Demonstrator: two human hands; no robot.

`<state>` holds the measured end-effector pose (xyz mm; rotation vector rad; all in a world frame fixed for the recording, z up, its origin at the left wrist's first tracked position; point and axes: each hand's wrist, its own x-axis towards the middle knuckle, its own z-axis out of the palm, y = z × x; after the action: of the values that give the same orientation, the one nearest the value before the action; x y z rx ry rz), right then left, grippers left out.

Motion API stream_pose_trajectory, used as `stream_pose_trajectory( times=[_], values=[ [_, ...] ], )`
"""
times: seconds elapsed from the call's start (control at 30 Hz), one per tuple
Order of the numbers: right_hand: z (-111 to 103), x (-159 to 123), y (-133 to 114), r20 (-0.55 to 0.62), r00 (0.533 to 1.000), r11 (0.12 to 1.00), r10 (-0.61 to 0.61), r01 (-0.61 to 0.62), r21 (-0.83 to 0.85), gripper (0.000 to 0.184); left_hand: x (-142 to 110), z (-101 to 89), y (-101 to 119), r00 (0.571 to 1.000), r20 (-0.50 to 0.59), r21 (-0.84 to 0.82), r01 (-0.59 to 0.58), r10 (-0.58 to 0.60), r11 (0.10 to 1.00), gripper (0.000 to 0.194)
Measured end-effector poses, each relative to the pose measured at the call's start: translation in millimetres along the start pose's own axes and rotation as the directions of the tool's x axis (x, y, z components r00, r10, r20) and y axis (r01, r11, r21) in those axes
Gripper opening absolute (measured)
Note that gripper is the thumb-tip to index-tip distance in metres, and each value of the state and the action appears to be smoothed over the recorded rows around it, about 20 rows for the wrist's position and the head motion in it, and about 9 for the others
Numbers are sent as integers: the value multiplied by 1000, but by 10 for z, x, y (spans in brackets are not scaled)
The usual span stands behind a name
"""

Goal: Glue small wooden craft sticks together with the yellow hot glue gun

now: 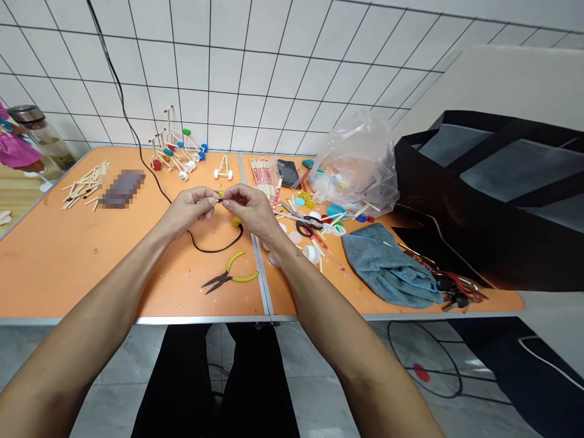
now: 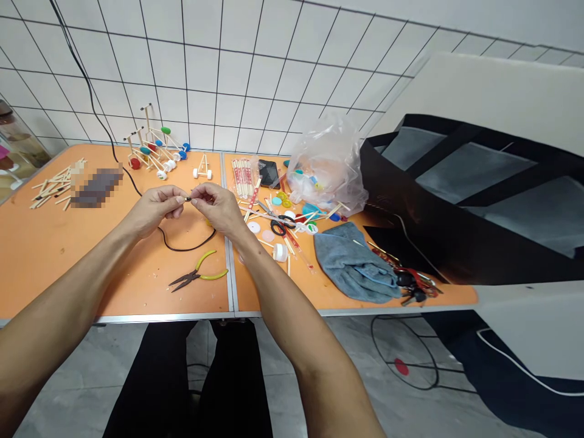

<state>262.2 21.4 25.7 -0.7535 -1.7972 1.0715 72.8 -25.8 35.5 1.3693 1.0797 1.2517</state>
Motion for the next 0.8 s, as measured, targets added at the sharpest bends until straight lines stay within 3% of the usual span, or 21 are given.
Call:
stream_pose_trajectory(
  times=[0.8],
  values=[
    [10, 13, 35, 3, 1000, 998, -18, 18, 52, 18, 9, 27, 12, 998, -27, -19, -57, 57, 998, 29]
  ],
)
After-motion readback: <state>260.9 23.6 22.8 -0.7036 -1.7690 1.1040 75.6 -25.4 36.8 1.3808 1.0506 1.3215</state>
